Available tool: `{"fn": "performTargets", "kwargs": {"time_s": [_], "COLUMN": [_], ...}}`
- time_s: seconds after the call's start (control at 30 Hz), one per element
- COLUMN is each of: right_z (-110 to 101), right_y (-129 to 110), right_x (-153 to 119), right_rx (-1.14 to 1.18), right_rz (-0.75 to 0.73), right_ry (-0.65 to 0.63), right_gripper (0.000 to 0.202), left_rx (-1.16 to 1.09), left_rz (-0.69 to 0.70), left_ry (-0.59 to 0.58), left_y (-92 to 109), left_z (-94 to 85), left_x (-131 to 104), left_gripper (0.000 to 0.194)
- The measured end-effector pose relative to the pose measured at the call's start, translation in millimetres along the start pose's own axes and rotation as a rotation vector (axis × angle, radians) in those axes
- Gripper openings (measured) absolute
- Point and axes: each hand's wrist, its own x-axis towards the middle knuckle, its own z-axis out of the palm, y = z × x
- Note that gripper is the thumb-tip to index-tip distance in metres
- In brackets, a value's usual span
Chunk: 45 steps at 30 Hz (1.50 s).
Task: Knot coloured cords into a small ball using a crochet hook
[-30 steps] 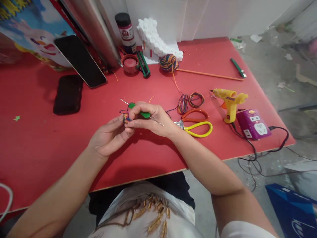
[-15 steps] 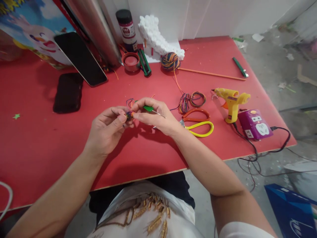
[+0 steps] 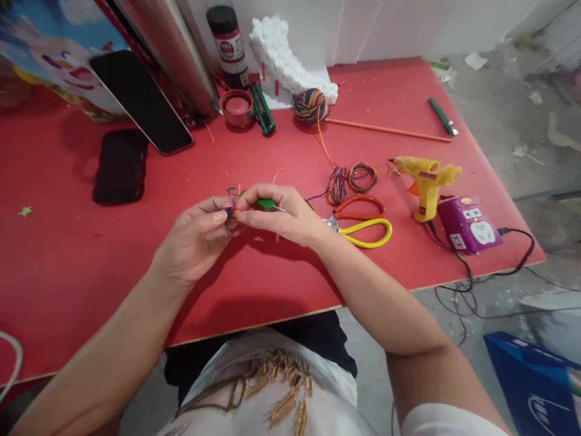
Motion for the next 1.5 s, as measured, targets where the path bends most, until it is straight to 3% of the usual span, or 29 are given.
{"fn": "performTargets", "kwargs": {"time_s": [0.33, 0.57, 0.63, 0.77, 0.87, 1.03, 1.13, 1.23, 1.3, 1.4, 1.43, 1.5], "right_z": [0, 1, -3, -12, -15, -13, -15, -18, -18, -9, -4, 7], "right_y": [1, 1, 2, 3, 2, -9, -18, -23, -24, -23, -23, -21], "right_x": [1, 1, 1, 5, 8, 3, -3, -4, -4, -4, -5, -9], "right_rx": [-0.023, -0.068, -0.128, -0.143, -0.089, -0.136, -0.177, -0.205, -0.139, -0.002, -0.012, -0.082], "right_rz": [-0.005, -0.024, -0.057, -0.193, -0.270, -0.166, -0.118, -0.141, -0.195, -0.321, -0.353, -0.282], "right_ry": [-0.017, -0.015, 0.065, 0.424, 0.541, 0.528, 0.466, 0.492, 0.535, 0.551, 0.521, 0.409], "right_gripper": [0.020, 0.021, 0.020, 0.011, 0.018, 0.052, 0.057, 0.060, 0.056, 0.029, 0.017, 0.022], "left_rx": [-0.098, -0.066, -0.071, -0.044, -0.038, -0.083, -0.121, -0.134, -0.154, -0.225, -0.246, -0.264], "left_rz": [-0.088, -0.033, -0.031, -0.015, -0.046, -0.106, -0.118, -0.134, -0.167, -0.229, -0.244, -0.265], "left_ry": [-0.002, 0.033, 0.034, 0.014, 0.007, 0.012, 0.033, 0.007, -0.042, -0.116, -0.138, -0.178], "left_y": [0, -1, 1, 4, 5, 7, 10, 13, 15, 17, 17, 16], "left_z": [1.6, 0.2, 0.1, -1.6, -2.4, -0.8, -1.6, -4.4, -6.1, -7.2, -7.3, -7.7], "left_x": [1, 1, 2, 3, 4, 5, 6, 7, 7, 5, 5, 5], "left_gripper": [0.011, 0.015, 0.014, 0.011, 0.010, 0.009, 0.008, 0.004, 0.004, 0.005, 0.005, 0.006]}}
